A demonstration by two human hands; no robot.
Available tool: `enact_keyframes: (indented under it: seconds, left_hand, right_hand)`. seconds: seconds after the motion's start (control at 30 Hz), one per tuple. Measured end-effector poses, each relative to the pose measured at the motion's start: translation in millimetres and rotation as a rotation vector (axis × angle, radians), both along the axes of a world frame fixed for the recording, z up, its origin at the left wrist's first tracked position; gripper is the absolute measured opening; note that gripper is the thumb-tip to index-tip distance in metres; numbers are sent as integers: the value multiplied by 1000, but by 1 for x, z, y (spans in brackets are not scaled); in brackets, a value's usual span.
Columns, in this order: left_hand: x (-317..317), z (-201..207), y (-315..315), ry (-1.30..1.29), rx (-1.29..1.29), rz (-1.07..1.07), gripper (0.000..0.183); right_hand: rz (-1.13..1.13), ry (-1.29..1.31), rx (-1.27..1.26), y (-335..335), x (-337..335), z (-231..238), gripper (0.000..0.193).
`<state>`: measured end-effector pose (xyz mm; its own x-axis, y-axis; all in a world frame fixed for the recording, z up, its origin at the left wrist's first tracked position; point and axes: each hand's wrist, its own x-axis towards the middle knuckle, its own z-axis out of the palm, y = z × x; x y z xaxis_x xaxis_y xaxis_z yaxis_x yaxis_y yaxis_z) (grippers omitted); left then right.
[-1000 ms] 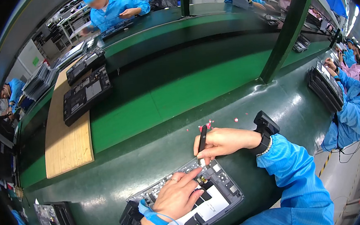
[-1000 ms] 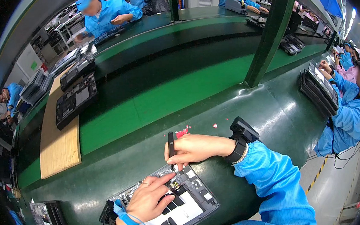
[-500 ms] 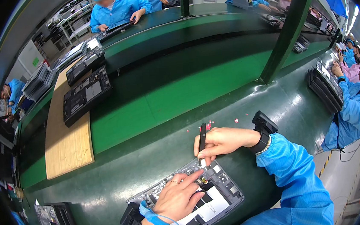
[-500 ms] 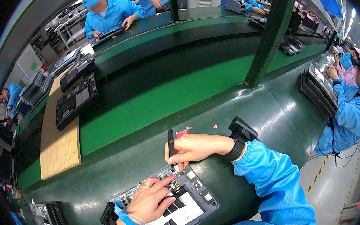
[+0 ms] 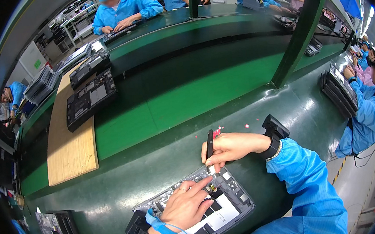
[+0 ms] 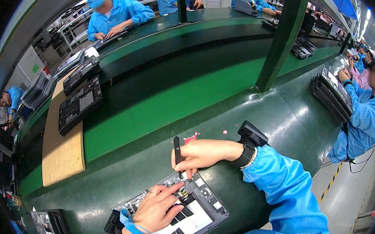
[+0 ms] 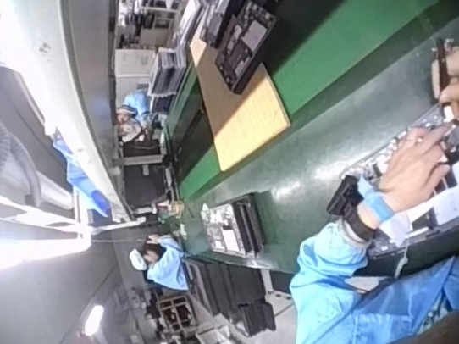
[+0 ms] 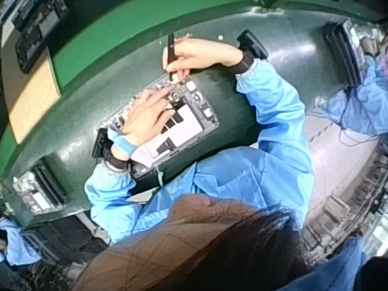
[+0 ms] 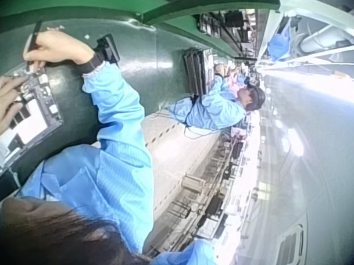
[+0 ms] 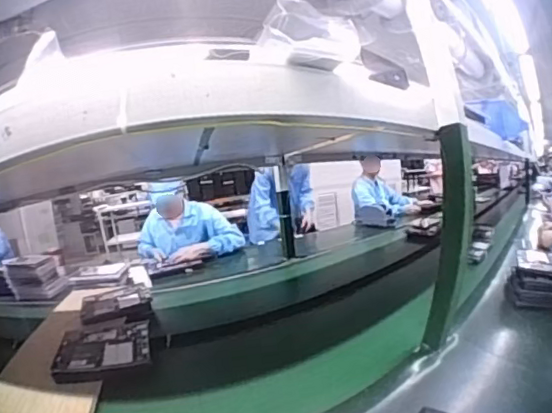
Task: The person assembles internal components into a laptop chassis by hand, installing a battery, internal cables, and a circuit board.
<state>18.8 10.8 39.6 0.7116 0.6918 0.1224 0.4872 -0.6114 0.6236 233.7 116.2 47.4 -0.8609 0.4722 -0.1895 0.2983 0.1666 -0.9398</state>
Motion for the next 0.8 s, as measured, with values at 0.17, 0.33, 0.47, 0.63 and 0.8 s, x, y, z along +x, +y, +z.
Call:
enact_keyframes:
  seconds: [0.17, 0.33, 0.47, 0.63, 0.8]
  left_hand:
    - [1, 2, -1, 35, 29, 9, 19]
    - [2, 1, 0, 49, 35, -6, 18]
    - [0, 0, -1, 66, 49, -20, 18]
    - [1, -1, -1, 53, 53, -14, 17]
    - [0, 1, -1, 55, 49, -16, 18]
  right_hand:
    - [-4, -14, -8, 0, -1, 0, 18]
    - [-36, -12, -35, -1, 0, 1, 18]
    - [-32, 53, -147, 2, 2, -8, 19]
    - [-30, 77, -221, 4, 4, -8, 20]
    - [-3, 84, -177, 5, 1, -8, 19]
